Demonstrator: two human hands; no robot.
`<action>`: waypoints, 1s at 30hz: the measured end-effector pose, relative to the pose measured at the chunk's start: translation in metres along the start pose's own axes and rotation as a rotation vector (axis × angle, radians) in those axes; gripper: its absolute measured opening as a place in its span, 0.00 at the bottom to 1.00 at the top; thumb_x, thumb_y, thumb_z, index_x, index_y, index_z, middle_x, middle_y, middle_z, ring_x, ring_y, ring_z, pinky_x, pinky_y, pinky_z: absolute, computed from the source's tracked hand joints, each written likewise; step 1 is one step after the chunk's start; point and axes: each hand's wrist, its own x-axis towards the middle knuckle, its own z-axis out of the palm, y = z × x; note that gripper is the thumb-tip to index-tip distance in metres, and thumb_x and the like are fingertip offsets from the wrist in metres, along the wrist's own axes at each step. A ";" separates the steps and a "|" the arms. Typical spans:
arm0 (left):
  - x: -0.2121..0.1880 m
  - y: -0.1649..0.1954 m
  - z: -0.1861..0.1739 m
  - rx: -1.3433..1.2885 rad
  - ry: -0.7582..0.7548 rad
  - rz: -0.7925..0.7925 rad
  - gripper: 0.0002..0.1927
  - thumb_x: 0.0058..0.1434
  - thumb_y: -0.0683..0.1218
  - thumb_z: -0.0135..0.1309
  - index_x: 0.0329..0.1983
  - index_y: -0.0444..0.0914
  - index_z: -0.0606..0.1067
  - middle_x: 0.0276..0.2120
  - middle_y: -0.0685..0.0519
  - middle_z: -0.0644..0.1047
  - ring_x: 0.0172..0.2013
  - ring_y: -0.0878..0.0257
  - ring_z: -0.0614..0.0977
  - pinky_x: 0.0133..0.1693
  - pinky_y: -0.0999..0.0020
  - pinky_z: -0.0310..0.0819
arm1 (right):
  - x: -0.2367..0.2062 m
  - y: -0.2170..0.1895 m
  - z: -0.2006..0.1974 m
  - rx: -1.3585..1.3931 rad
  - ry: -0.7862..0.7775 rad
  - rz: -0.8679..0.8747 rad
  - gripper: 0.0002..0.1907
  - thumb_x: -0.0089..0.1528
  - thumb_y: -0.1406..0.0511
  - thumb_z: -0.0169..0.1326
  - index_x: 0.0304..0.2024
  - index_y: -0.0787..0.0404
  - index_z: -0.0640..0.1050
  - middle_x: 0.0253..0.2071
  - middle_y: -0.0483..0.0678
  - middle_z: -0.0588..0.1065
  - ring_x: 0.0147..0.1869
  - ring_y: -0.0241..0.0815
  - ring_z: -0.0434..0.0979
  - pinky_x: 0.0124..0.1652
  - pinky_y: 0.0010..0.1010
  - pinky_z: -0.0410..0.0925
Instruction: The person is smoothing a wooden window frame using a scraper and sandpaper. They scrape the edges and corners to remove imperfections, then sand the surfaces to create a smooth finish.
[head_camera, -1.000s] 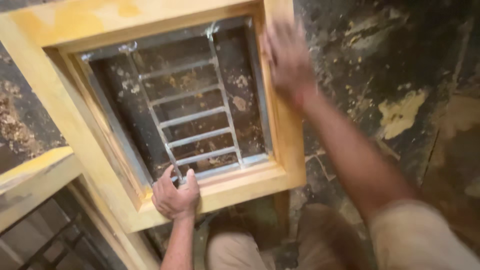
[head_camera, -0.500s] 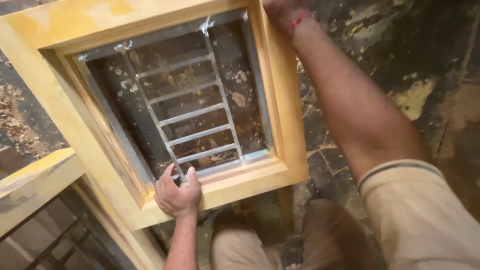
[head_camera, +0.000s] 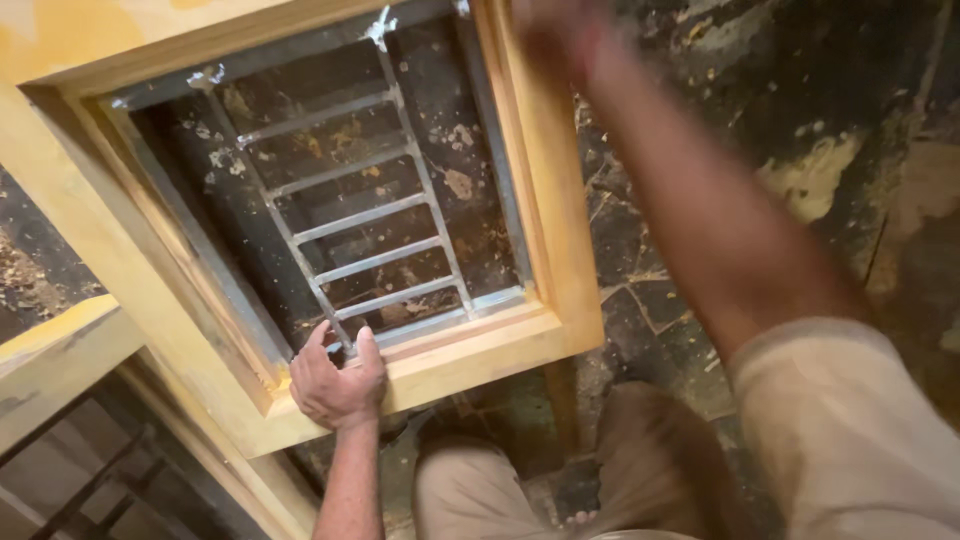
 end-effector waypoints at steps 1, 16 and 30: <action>0.000 0.001 -0.001 -0.002 0.000 -0.001 0.24 0.55 0.56 0.65 0.52 0.43 0.78 0.42 0.52 0.80 0.45 0.51 0.79 0.49 0.54 0.71 | -0.032 -0.009 0.000 -0.021 -0.004 -0.047 0.16 0.72 0.62 0.49 0.60 0.60 0.76 0.63 0.54 0.73 0.64 0.55 0.75 0.63 0.47 0.63; 0.000 -0.001 0.000 -0.005 0.015 0.023 0.23 0.57 0.55 0.66 0.52 0.42 0.78 0.41 0.53 0.79 0.44 0.51 0.79 0.48 0.54 0.71 | -0.027 -0.015 -0.014 -0.190 -0.344 -0.090 0.11 0.72 0.67 0.50 0.55 0.53 0.78 0.50 0.52 0.78 0.56 0.53 0.75 0.56 0.50 0.62; -0.003 -0.007 0.001 -0.027 -0.005 0.018 0.25 0.57 0.56 0.67 0.54 0.43 0.77 0.42 0.54 0.79 0.45 0.52 0.79 0.49 0.54 0.70 | -0.106 -0.003 -0.023 -0.494 -0.383 -0.498 0.15 0.62 0.64 0.54 0.52 0.51 0.76 0.68 0.49 0.72 0.68 0.50 0.74 0.57 0.51 0.70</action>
